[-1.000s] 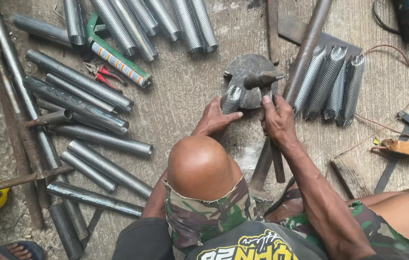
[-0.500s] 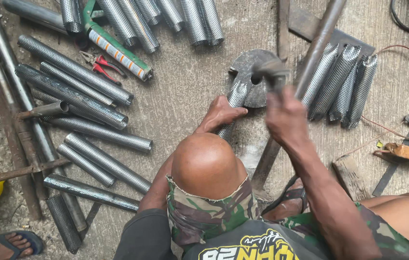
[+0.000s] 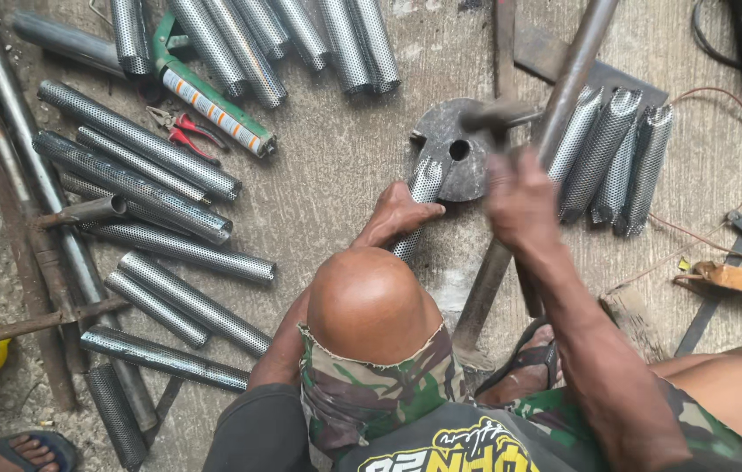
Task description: The person sits on the ground and uses a hammer to repeatedly strike a perforated metal tube placed on a metal anvil. They adjust the tube's position and continue hammering to shape it.
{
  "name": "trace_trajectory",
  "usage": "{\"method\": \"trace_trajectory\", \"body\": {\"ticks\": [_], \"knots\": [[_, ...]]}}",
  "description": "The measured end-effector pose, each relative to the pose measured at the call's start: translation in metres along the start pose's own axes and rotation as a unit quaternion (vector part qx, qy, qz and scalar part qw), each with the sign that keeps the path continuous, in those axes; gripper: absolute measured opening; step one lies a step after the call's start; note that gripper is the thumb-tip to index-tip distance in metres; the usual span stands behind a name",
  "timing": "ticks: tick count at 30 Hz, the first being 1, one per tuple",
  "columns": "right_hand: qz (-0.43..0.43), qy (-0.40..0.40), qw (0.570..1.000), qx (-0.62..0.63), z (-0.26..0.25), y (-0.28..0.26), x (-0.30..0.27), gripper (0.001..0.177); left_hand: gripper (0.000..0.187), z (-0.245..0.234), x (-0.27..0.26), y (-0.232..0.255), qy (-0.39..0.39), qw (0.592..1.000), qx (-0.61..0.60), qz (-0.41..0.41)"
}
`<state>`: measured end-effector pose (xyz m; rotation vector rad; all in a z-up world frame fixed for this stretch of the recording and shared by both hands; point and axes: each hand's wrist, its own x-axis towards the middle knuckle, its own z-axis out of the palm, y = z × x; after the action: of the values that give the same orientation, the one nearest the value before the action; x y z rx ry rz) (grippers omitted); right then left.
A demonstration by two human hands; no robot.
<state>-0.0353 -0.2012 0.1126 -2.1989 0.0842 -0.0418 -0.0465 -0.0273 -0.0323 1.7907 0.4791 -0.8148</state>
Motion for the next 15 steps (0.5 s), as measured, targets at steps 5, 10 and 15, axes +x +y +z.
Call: {"method": "trace_trajectory", "body": {"ticks": [5,10,15], "knots": [[0.137,-0.255,0.945,-0.151,0.015,0.027,-0.006,0.046,0.074,-0.016,-0.013,0.017,0.027,0.999,0.015,0.013],[0.174,-0.196,0.958,-0.119,0.009,0.061,-0.009,0.051,0.071,-0.013,-0.021,-0.001,0.07,0.963,-0.041,0.255],[0.156,-0.176,0.962,-0.14,0.012,0.092,-0.009,0.055,0.059,-0.019,-0.028,0.004,0.094,0.882,-0.067,0.457]]}}
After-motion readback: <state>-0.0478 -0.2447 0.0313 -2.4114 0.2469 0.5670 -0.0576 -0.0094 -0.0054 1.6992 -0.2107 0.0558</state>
